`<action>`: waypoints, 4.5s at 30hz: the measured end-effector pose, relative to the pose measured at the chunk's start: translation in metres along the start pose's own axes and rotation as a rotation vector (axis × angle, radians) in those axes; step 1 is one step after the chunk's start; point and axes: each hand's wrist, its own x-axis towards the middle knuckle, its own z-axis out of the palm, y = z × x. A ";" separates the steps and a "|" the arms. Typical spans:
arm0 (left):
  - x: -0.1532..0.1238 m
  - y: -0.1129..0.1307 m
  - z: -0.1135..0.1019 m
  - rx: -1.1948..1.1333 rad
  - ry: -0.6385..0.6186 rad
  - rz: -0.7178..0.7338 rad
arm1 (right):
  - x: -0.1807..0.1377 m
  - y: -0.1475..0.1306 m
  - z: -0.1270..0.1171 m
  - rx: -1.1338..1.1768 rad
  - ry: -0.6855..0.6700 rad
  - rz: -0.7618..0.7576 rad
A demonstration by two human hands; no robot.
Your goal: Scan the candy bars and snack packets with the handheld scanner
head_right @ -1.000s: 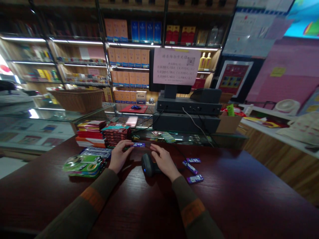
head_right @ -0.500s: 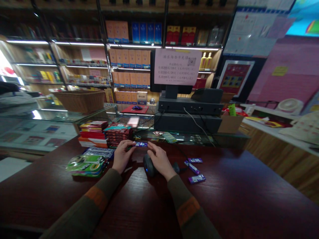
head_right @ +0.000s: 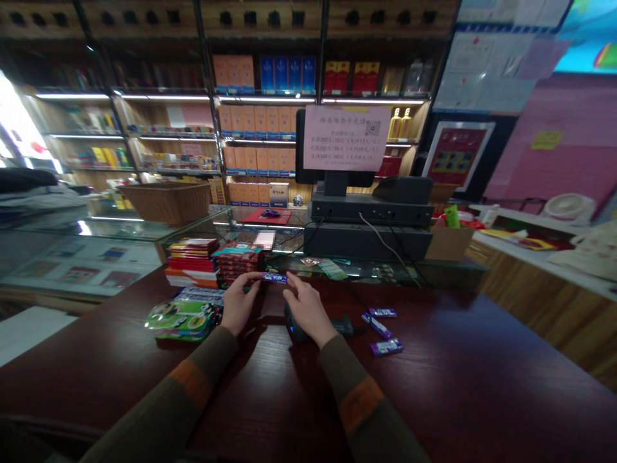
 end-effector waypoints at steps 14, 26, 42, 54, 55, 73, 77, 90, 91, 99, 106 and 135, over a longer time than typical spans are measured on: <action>0.009 -0.018 -0.062 0.190 -0.076 -0.100 | 0.006 -0.055 0.047 -0.012 -0.102 0.051; 0.010 -0.010 -0.075 0.726 -0.466 -0.113 | -0.004 -0.038 0.091 -0.095 -0.159 0.107; 0.008 -0.004 -0.065 0.922 -0.627 -0.074 | -0.002 -0.014 0.112 -0.331 -0.172 0.061; 0.009 -0.006 -0.065 0.952 -0.641 -0.088 | 0.000 -0.013 0.115 -0.320 -0.204 0.074; 0.009 -0.006 -0.065 0.953 -0.642 -0.091 | 0.000 -0.013 0.115 -0.320 -0.208 0.070; 0.011 0.021 -0.072 0.972 -0.667 -0.096 | 0.006 -0.029 0.093 -0.271 -0.116 -0.051; 0.011 0.027 -0.072 0.956 -0.669 -0.082 | 0.008 -0.032 0.071 -0.302 -0.090 -0.086; 0.023 0.043 -0.047 0.814 -0.659 0.022 | 0.004 0.022 -0.007 -0.320 -0.001 -0.065; 0.023 0.045 -0.042 0.797 -0.661 0.032 | 0.001 0.028 -0.014 -0.326 0.010 -0.060; 0.027 0.058 0.000 0.693 -0.684 0.056 | -0.017 0.083 -0.073 -0.341 0.104 0.031; 0.038 0.084 0.045 0.706 -0.772 0.135 | -0.035 0.118 -0.126 -0.314 0.160 0.130; -0.013 0.169 0.221 0.636 -1.005 0.347 | -0.073 0.184 -0.180 -0.385 0.217 0.309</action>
